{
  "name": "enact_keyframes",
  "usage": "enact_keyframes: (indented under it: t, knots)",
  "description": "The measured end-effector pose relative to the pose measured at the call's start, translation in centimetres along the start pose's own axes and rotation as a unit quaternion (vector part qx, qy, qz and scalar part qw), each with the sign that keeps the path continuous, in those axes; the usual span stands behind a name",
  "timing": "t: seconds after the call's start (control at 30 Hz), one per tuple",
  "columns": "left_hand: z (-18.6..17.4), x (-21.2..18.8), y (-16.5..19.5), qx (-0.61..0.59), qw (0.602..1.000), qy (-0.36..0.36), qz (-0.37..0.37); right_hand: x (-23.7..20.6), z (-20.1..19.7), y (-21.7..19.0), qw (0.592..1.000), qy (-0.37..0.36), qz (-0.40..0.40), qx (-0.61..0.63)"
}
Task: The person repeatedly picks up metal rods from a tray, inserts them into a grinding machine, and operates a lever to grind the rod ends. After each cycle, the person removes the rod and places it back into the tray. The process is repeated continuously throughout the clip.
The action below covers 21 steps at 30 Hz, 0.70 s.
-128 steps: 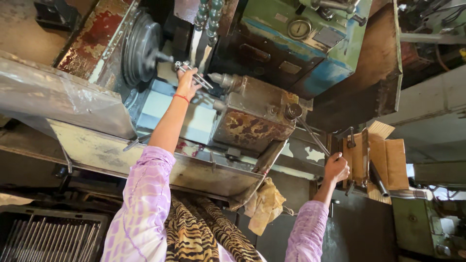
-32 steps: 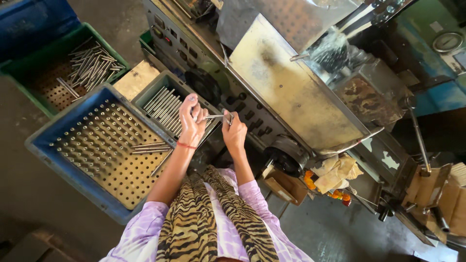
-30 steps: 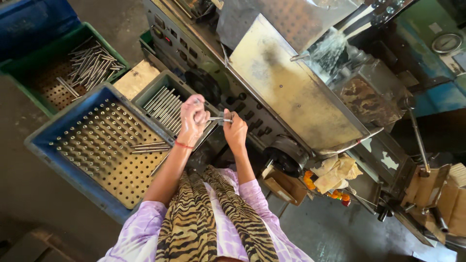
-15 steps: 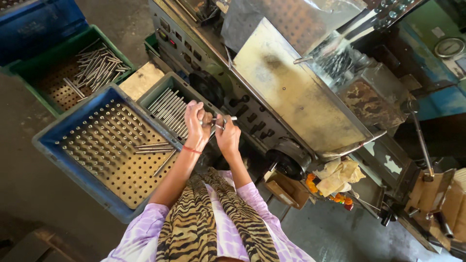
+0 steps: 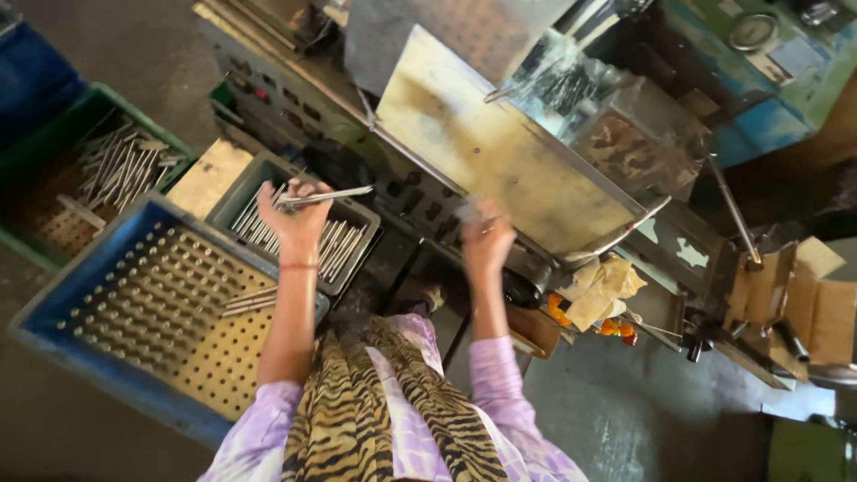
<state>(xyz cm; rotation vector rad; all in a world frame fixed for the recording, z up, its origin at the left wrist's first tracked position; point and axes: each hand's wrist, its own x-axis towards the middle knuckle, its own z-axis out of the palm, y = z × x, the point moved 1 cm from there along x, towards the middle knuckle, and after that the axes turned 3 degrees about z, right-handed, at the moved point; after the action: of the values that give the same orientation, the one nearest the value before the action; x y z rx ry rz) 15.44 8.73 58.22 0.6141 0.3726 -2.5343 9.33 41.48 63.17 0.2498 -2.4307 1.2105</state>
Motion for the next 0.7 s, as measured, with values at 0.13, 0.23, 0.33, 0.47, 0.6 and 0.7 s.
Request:
enact_keyframes:
  t: [0.13,0.23,0.33,0.47,0.6,0.7]
  knots:
    - [-1.6,-1.4,-0.8,0.288,0.949,-0.096,0.085,13.5,-7.0,8.5,0.985,0.122,0.004,-0.122]
    - [-2.4,-3.3,-2.5,0.538,0.796,-0.200,0.193,18.5,-9.5,12.1,0.969,0.125,-0.006,-0.213]
    - [-1.4,-5.0,-3.5,0.766,0.547,-0.174,0.290,20.5,-10.2,12.9,0.958,0.069,0.073,-0.270]
    - [0.3,-6.3,-3.9,0.867,0.350,-0.170,0.311,21.3,-10.8,12.9,0.940,0.062,0.114,-0.315]
    - [0.6,-5.3,-4.3,0.709,0.584,-0.288,0.271,20.3,-10.5,10.4,0.953,0.086,0.027,-0.290]
    - [-0.1,-4.1,-5.1,0.616,0.733,-0.242,0.157,14.3,-6.8,6.0,0.988,0.048,-0.132,-0.056]
